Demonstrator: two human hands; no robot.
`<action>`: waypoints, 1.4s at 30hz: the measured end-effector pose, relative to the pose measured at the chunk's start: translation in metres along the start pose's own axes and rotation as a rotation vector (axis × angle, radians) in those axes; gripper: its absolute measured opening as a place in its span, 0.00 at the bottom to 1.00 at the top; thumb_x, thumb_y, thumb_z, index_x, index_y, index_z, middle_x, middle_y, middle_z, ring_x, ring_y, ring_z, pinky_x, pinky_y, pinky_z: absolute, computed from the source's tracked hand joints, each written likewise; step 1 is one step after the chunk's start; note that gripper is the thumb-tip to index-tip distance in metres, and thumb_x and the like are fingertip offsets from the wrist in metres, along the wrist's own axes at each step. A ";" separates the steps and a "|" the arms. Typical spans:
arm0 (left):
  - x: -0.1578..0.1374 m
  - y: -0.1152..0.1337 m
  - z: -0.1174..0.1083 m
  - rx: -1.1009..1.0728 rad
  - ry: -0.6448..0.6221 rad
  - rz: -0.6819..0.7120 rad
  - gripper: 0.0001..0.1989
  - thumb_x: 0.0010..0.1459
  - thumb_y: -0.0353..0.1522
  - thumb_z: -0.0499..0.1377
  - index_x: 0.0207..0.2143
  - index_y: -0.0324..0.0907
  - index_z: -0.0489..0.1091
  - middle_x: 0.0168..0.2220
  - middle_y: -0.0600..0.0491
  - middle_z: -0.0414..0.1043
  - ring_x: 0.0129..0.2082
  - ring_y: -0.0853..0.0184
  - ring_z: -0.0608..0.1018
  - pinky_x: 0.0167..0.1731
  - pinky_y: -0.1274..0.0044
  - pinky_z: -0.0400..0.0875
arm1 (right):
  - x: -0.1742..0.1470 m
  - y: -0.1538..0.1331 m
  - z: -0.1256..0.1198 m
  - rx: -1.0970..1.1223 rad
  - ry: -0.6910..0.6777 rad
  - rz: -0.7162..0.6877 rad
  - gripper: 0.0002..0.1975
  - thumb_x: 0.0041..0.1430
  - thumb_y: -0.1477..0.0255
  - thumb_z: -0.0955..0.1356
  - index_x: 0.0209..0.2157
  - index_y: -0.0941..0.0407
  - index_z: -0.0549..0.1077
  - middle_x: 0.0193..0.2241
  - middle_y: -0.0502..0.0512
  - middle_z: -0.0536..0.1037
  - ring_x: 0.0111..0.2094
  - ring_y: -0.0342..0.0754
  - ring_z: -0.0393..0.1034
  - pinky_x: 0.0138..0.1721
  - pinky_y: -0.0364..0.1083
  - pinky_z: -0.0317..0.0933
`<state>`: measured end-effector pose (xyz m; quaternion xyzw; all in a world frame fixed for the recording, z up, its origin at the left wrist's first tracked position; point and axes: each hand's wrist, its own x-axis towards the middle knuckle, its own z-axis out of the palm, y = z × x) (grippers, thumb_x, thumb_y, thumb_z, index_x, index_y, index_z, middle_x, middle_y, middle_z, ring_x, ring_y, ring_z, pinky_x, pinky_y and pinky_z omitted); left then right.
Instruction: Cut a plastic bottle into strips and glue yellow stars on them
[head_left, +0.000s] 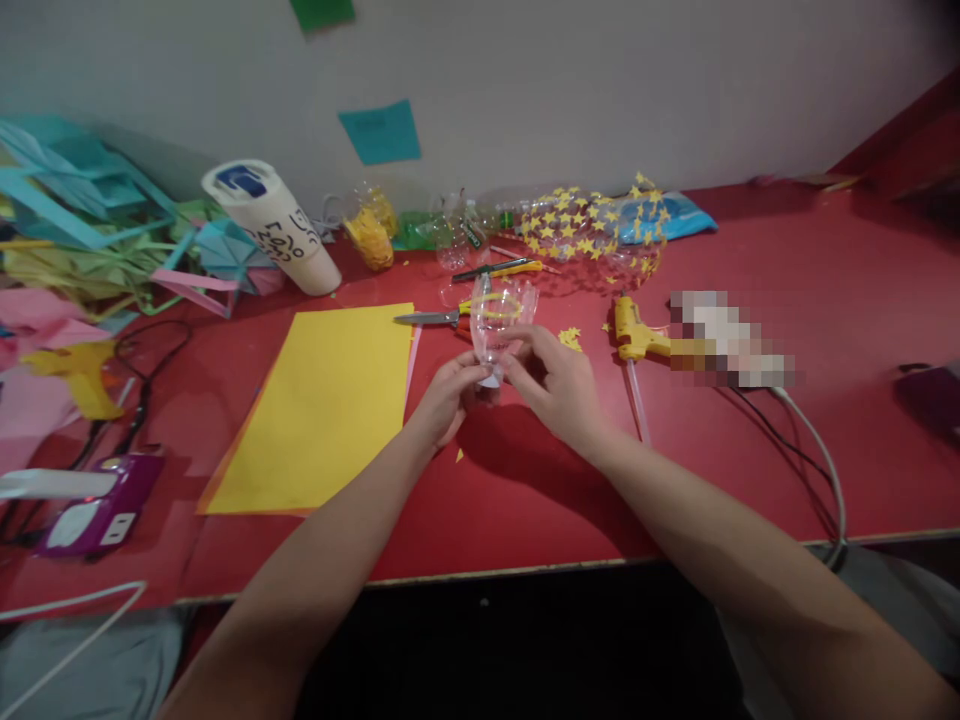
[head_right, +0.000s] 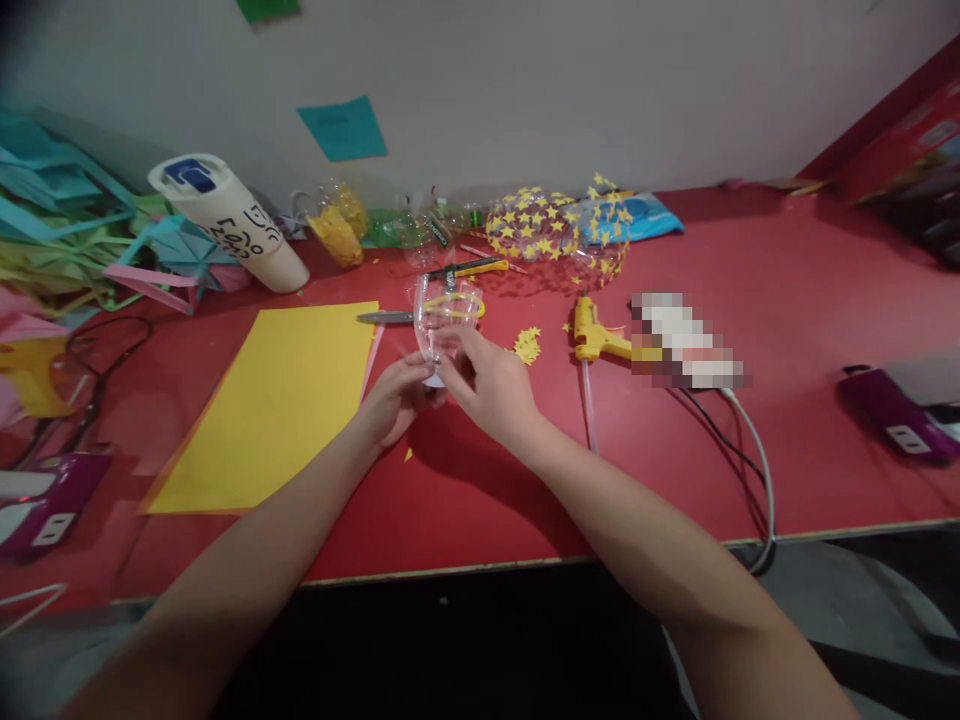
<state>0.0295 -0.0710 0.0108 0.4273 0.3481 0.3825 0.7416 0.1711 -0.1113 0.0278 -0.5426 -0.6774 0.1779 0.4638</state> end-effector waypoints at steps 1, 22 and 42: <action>0.000 0.000 0.000 -0.011 0.001 0.002 0.08 0.43 0.33 0.63 0.27 0.39 0.69 0.21 0.57 0.69 0.19 0.75 0.68 0.22 0.80 0.65 | 0.000 0.000 0.000 0.002 0.001 -0.015 0.10 0.60 0.70 0.63 0.41 0.56 0.71 0.22 0.46 0.70 0.23 0.40 0.63 0.28 0.41 0.56; 0.000 0.001 -0.003 -0.155 -0.050 -0.022 0.11 0.42 0.34 0.67 0.27 0.37 0.72 0.21 0.55 0.72 0.21 0.72 0.72 0.25 0.79 0.68 | -0.004 0.013 0.006 -0.109 -0.110 -0.182 0.09 0.60 0.74 0.62 0.34 0.56 0.73 0.32 0.57 0.80 0.31 0.45 0.73 0.31 0.42 0.62; 0.001 0.001 -0.004 -0.133 -0.021 -0.019 0.06 0.43 0.32 0.64 0.24 0.37 0.72 0.21 0.54 0.71 0.20 0.74 0.70 0.23 0.80 0.64 | -0.001 0.001 -0.001 0.005 0.077 -0.070 0.08 0.62 0.70 0.62 0.34 0.55 0.72 0.23 0.48 0.72 0.23 0.41 0.62 0.27 0.41 0.55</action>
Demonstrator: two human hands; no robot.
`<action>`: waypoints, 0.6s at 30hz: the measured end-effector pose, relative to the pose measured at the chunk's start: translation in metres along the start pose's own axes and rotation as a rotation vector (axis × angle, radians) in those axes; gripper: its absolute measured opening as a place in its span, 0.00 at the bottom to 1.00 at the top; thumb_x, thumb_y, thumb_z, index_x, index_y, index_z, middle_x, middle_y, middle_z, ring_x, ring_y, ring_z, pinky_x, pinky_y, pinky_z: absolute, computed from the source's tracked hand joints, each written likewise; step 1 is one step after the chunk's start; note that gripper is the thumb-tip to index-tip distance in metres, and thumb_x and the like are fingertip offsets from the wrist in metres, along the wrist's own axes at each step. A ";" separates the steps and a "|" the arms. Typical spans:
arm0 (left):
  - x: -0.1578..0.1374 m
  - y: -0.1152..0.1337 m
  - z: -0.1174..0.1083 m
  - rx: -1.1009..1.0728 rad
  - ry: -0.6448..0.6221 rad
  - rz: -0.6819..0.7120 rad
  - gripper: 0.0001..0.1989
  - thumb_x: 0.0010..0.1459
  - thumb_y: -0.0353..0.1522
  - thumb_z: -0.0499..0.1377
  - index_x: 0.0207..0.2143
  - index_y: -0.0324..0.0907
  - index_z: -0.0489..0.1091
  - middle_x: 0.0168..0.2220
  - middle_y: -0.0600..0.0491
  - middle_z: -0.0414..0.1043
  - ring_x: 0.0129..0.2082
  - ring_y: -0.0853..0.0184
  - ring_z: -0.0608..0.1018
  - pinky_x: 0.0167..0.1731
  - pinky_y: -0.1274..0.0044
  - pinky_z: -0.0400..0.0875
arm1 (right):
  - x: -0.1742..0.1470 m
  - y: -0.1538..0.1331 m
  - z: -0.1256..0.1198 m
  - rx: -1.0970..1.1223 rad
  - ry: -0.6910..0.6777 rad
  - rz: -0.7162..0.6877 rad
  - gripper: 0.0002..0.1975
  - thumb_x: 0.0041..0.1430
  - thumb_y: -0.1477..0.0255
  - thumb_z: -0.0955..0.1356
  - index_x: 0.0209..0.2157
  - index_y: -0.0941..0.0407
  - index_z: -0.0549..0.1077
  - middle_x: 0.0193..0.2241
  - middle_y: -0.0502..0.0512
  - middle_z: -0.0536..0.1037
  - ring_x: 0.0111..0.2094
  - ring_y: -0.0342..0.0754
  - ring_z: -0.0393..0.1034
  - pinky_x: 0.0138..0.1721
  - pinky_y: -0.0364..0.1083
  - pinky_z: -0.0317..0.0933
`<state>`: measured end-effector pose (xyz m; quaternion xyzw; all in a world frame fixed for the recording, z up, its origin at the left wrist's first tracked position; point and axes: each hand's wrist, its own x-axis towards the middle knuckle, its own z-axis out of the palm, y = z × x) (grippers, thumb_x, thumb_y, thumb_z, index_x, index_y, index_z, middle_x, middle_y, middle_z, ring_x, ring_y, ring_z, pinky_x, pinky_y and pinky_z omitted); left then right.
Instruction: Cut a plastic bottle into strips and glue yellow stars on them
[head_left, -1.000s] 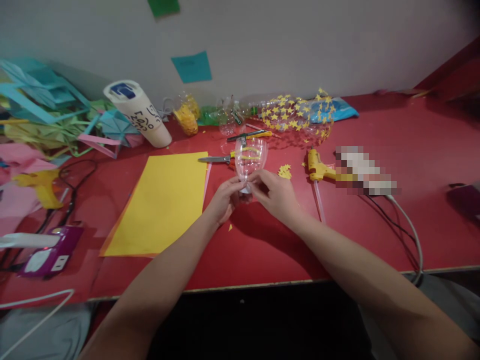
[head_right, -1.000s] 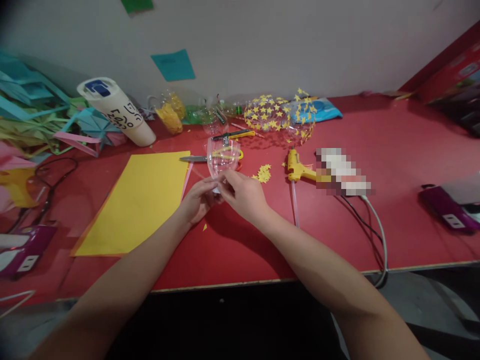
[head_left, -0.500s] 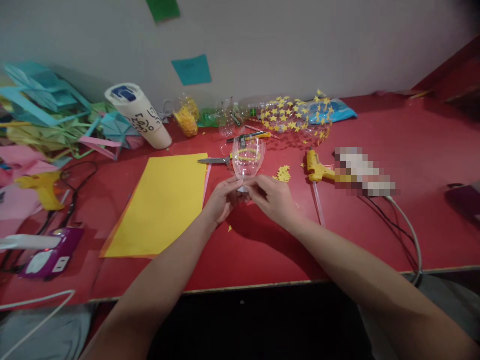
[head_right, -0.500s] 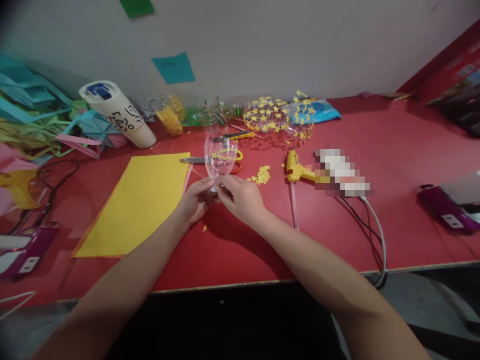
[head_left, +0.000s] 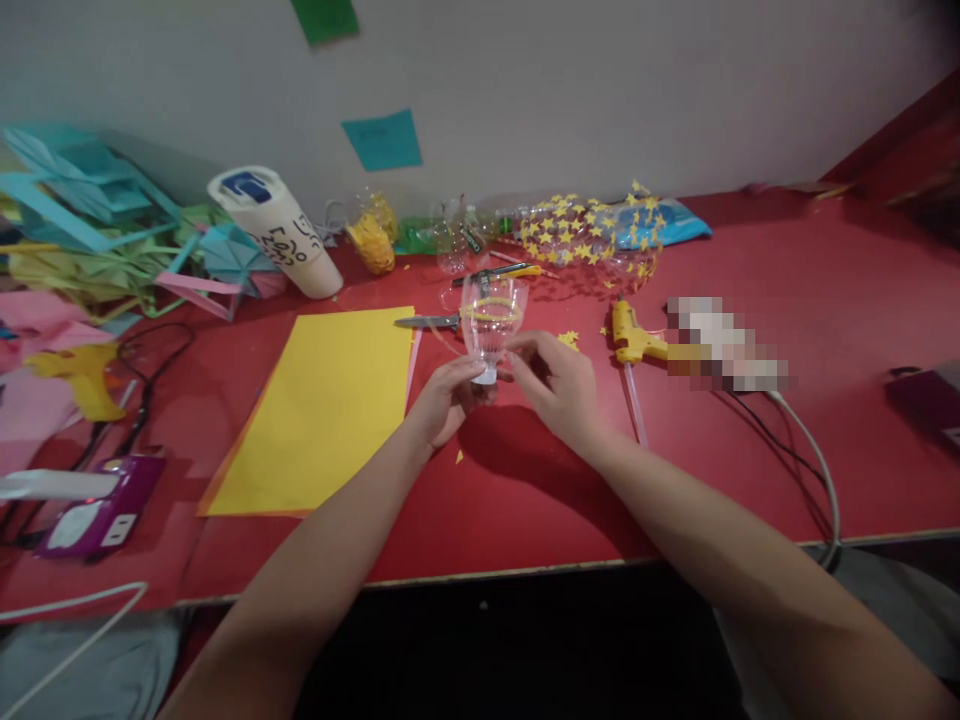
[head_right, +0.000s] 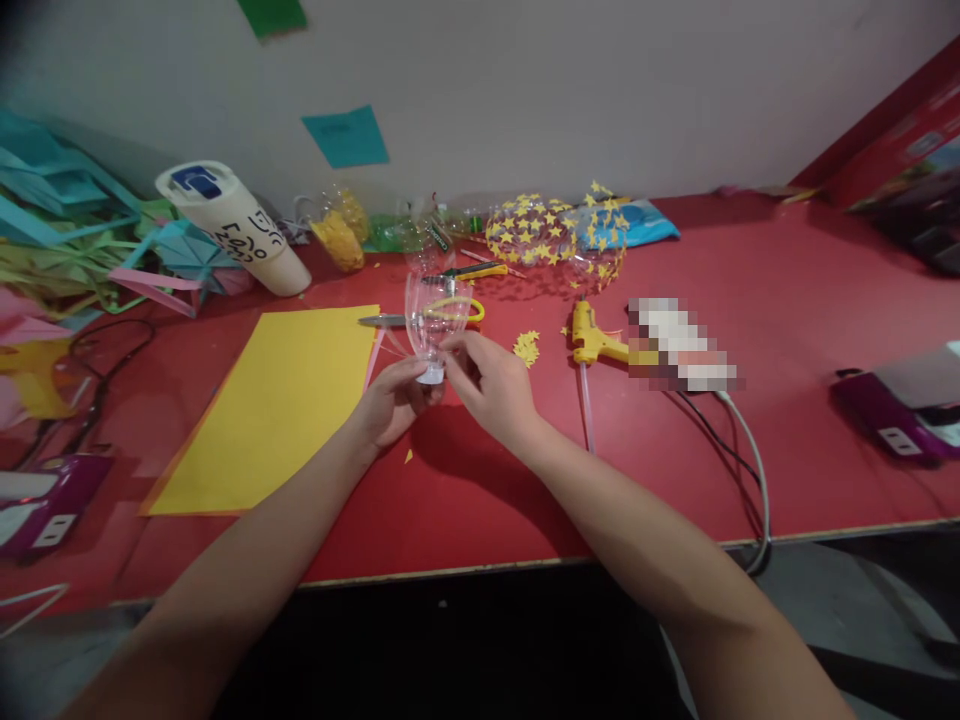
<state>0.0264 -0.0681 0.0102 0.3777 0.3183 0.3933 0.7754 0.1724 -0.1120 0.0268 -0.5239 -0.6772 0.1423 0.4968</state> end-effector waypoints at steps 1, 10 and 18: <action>0.000 0.000 0.000 0.003 -0.003 -0.002 0.06 0.43 0.32 0.63 0.24 0.37 0.72 0.20 0.54 0.70 0.20 0.73 0.70 0.23 0.80 0.64 | 0.000 0.000 -0.001 -0.007 0.003 0.005 0.08 0.62 0.70 0.62 0.35 0.55 0.72 0.24 0.48 0.73 0.23 0.41 0.62 0.27 0.42 0.55; -0.002 0.001 0.003 0.029 -0.004 -0.005 0.07 0.42 0.32 0.64 0.25 0.37 0.72 0.22 0.54 0.71 0.20 0.73 0.70 0.23 0.80 0.64 | 0.000 0.006 0.002 -0.075 -0.066 -0.017 0.12 0.62 0.70 0.61 0.40 0.55 0.74 0.30 0.54 0.78 0.30 0.45 0.70 0.33 0.43 0.61; -0.001 0.000 0.002 0.057 0.023 0.014 0.11 0.41 0.33 0.66 0.29 0.37 0.72 0.22 0.56 0.70 0.20 0.75 0.70 0.23 0.80 0.65 | 0.001 0.004 0.003 -0.035 -0.075 0.085 0.11 0.61 0.69 0.63 0.42 0.55 0.73 0.27 0.50 0.76 0.27 0.43 0.68 0.31 0.43 0.59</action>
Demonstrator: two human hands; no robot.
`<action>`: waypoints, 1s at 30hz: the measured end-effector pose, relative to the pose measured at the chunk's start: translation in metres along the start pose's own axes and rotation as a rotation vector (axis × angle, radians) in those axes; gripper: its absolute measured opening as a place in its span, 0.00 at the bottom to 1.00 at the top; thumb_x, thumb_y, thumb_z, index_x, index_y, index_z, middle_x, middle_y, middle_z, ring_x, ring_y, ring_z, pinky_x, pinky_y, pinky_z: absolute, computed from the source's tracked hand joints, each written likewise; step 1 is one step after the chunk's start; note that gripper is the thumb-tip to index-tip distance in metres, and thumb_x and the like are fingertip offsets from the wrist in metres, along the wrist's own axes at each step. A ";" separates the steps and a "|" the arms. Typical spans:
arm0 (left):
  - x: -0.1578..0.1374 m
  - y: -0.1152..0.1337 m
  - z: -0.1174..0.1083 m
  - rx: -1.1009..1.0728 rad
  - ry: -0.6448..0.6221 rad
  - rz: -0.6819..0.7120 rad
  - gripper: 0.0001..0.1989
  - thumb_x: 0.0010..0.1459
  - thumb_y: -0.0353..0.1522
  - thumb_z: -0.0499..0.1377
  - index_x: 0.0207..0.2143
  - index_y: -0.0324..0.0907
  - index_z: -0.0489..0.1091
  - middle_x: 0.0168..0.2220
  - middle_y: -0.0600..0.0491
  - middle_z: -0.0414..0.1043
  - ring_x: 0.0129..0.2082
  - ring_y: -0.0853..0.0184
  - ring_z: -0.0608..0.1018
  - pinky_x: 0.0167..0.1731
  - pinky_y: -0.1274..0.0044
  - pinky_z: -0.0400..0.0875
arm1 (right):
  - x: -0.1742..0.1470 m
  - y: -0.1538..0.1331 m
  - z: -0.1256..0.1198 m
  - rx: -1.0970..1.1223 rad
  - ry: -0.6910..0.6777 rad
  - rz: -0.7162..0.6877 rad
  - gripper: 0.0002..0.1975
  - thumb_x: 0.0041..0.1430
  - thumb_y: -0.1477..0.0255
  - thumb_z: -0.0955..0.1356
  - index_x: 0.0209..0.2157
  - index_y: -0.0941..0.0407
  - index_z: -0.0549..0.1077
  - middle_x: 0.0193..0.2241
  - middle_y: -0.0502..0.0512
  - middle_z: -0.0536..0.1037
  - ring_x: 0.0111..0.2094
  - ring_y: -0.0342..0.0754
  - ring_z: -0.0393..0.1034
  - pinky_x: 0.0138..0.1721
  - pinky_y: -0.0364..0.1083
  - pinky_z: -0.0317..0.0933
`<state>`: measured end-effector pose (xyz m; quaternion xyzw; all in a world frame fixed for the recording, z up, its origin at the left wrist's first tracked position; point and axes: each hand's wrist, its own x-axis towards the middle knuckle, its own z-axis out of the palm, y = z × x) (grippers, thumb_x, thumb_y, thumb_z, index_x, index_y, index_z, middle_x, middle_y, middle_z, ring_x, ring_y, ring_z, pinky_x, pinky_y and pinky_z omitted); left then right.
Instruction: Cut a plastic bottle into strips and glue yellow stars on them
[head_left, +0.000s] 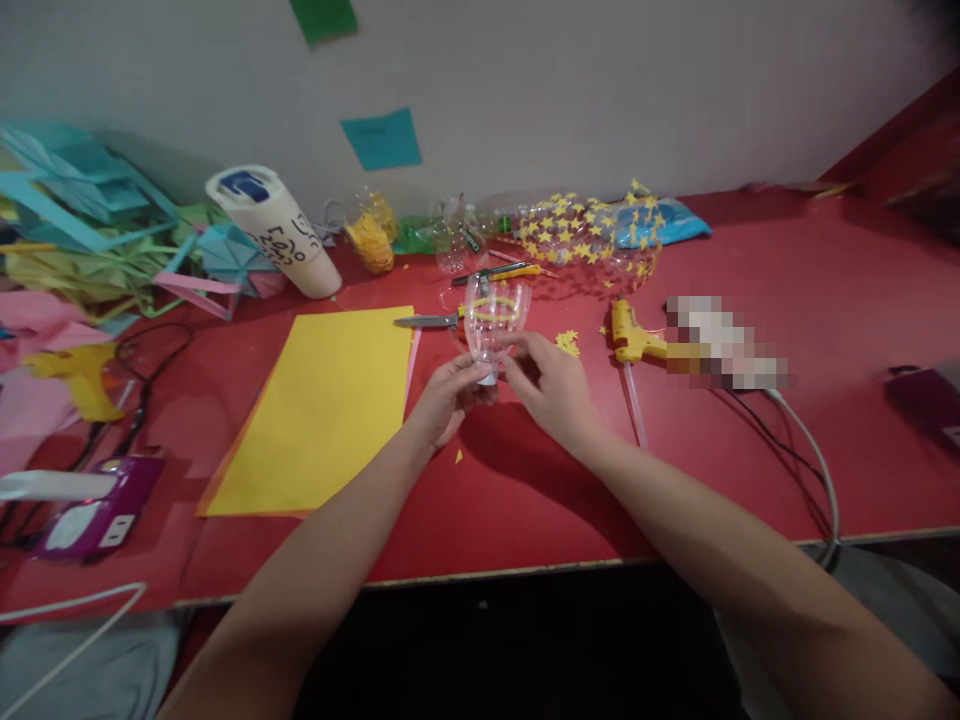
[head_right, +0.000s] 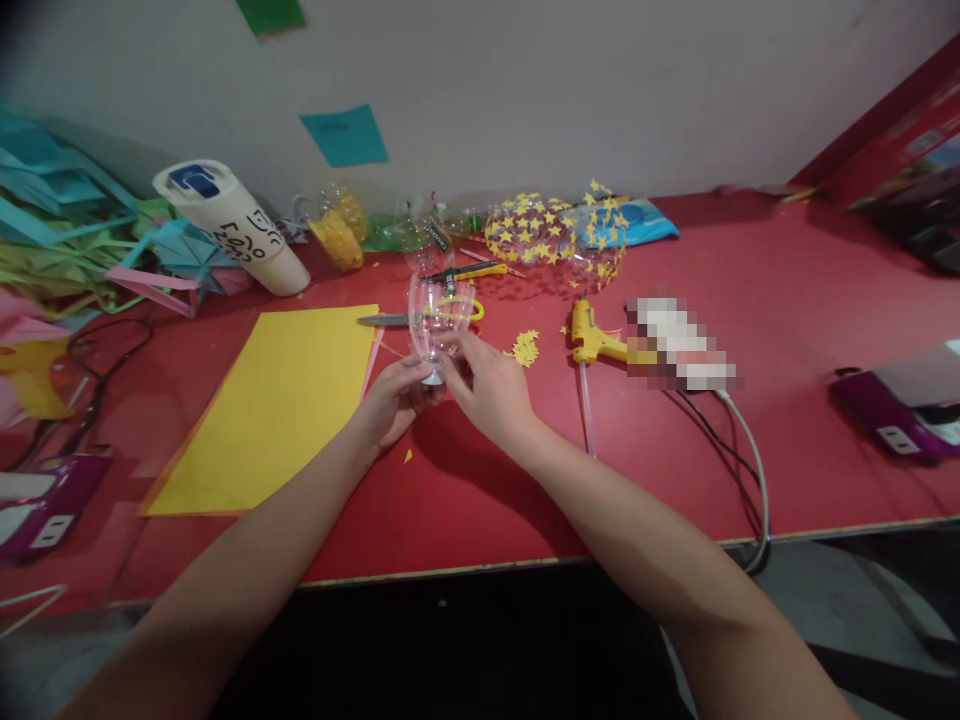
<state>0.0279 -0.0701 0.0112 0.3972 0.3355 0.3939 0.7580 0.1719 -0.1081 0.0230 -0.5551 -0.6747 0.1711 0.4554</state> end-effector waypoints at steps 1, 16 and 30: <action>0.000 0.000 0.000 0.002 0.006 0.000 0.12 0.41 0.33 0.66 0.29 0.37 0.72 0.22 0.56 0.70 0.20 0.75 0.70 0.23 0.80 0.65 | 0.000 0.000 0.000 0.015 -0.003 0.025 0.11 0.60 0.70 0.63 0.42 0.55 0.73 0.26 0.49 0.75 0.26 0.42 0.67 0.30 0.43 0.59; 0.000 -0.002 -0.002 0.024 -0.032 -0.011 0.10 0.43 0.34 0.66 0.26 0.37 0.72 0.19 0.56 0.69 0.18 0.74 0.70 0.22 0.80 0.65 | 0.000 -0.001 0.002 0.134 -0.021 0.066 0.05 0.59 0.69 0.64 0.34 0.55 0.69 0.21 0.45 0.69 0.22 0.40 0.63 0.26 0.41 0.56; 0.002 -0.002 -0.005 -0.057 -0.003 -0.030 0.08 0.45 0.33 0.65 0.23 0.37 0.71 0.20 0.54 0.70 0.20 0.73 0.72 0.24 0.80 0.67 | -0.002 0.009 0.006 0.012 -0.083 -0.144 0.08 0.59 0.73 0.64 0.34 0.54 0.75 0.31 0.54 0.80 0.32 0.45 0.73 0.34 0.43 0.63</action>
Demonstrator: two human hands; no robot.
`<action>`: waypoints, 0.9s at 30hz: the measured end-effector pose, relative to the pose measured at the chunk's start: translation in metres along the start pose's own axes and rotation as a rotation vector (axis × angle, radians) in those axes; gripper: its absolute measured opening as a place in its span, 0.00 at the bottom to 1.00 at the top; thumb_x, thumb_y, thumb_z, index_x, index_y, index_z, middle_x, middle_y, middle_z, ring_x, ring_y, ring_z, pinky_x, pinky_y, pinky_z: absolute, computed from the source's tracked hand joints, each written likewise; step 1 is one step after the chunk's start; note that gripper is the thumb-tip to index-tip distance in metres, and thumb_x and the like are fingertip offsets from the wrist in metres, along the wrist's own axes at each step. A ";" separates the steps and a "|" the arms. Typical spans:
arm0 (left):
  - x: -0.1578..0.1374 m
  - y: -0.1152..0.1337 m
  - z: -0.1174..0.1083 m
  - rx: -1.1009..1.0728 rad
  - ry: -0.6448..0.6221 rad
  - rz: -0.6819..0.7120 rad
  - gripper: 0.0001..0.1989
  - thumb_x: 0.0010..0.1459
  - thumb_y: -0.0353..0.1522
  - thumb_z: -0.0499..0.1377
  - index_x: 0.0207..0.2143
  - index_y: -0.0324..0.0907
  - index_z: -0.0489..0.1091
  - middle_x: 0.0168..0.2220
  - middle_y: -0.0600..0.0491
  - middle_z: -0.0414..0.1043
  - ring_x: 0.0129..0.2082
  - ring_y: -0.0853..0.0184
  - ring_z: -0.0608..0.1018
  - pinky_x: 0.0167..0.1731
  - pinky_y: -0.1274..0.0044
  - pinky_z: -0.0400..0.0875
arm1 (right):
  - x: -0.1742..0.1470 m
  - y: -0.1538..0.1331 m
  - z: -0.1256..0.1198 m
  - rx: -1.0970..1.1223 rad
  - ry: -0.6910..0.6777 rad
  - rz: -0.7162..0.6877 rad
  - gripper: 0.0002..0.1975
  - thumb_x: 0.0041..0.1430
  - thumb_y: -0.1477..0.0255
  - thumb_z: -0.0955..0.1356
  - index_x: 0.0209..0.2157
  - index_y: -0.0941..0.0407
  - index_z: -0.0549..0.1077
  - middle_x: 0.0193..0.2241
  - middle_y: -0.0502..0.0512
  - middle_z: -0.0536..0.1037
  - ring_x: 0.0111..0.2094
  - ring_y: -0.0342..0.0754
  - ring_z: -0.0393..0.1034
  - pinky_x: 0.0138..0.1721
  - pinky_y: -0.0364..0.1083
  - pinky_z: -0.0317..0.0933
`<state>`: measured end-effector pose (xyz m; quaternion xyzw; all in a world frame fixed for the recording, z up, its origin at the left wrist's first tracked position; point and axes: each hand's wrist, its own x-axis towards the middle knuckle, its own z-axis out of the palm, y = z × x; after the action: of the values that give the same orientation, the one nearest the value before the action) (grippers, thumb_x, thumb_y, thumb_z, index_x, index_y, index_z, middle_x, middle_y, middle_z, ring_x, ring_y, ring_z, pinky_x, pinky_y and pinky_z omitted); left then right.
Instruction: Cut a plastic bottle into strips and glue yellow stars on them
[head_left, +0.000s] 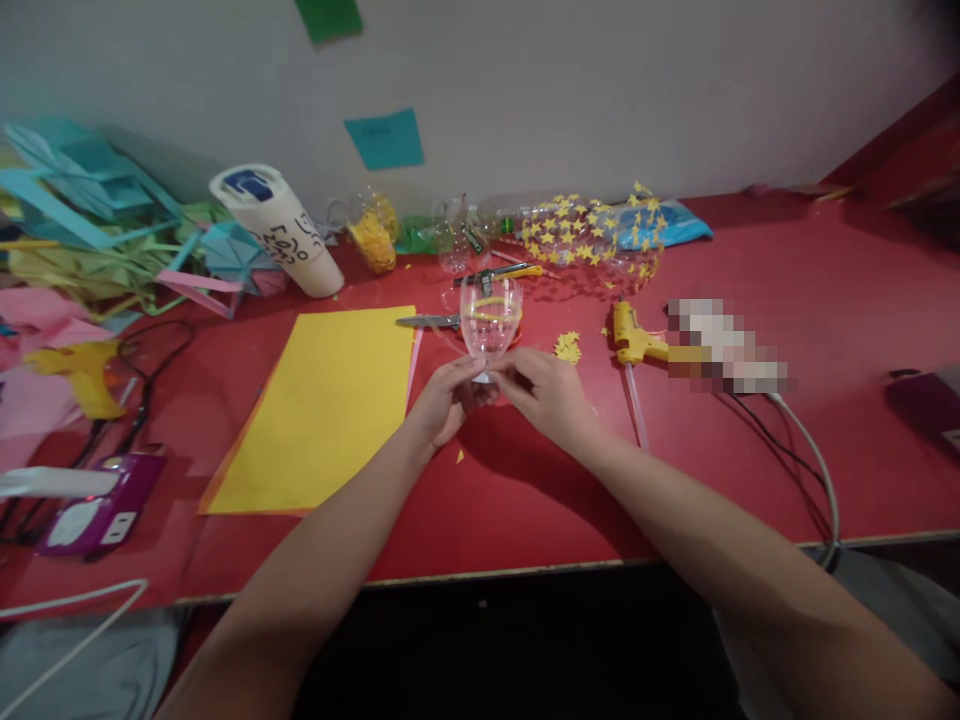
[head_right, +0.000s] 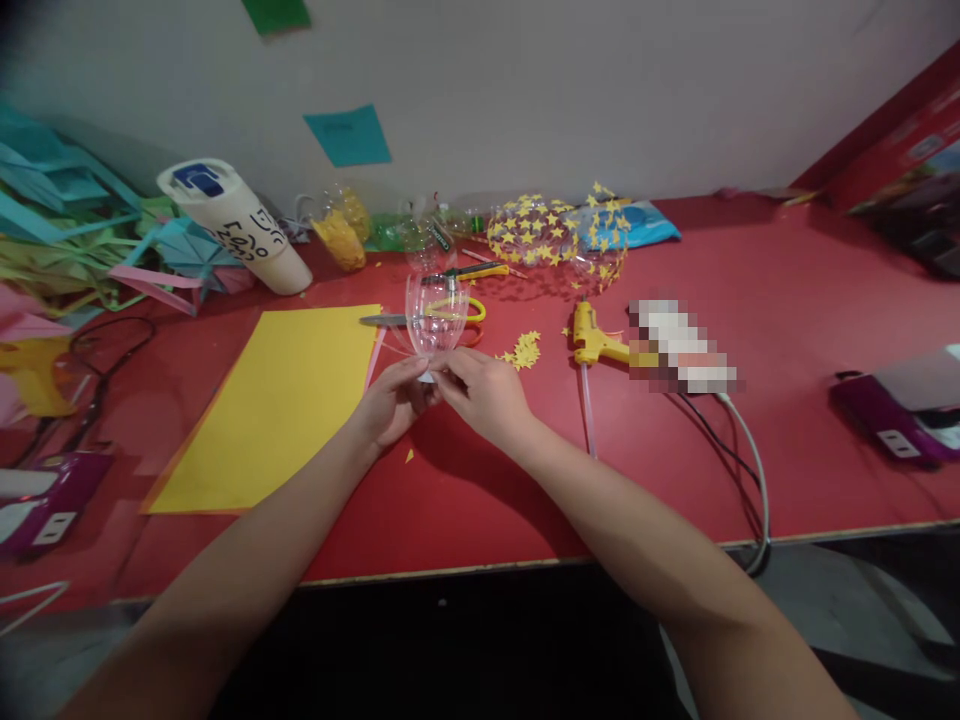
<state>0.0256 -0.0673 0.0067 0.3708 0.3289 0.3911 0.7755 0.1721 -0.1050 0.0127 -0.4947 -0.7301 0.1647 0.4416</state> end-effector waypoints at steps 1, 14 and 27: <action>0.000 0.000 0.000 -0.001 -0.001 0.003 0.08 0.45 0.33 0.65 0.23 0.37 0.71 0.20 0.53 0.70 0.20 0.73 0.72 0.24 0.80 0.66 | 0.000 0.000 0.001 0.000 -0.011 0.000 0.08 0.59 0.73 0.64 0.33 0.54 0.75 0.31 0.54 0.80 0.32 0.45 0.73 0.34 0.43 0.63; -0.002 0.001 0.003 0.021 -0.036 -0.042 0.12 0.37 0.32 0.70 0.25 0.36 0.73 0.20 0.55 0.70 0.20 0.75 0.71 0.25 0.81 0.67 | -0.001 -0.007 -0.003 -0.013 0.029 0.014 0.09 0.62 0.69 0.63 0.32 0.55 0.73 0.28 0.53 0.78 0.30 0.44 0.71 0.32 0.42 0.61; -0.003 0.002 0.002 0.049 -0.079 0.003 0.10 0.44 0.34 0.66 0.23 0.36 0.71 0.19 0.55 0.68 0.20 0.74 0.69 0.23 0.81 0.63 | 0.001 -0.006 -0.006 -0.008 0.140 0.061 0.09 0.61 0.70 0.63 0.36 0.55 0.74 0.26 0.51 0.76 0.27 0.43 0.68 0.30 0.42 0.59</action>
<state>0.0254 -0.0695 0.0097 0.4054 0.3068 0.3690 0.7780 0.1736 -0.1079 0.0209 -0.5286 -0.6829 0.1403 0.4844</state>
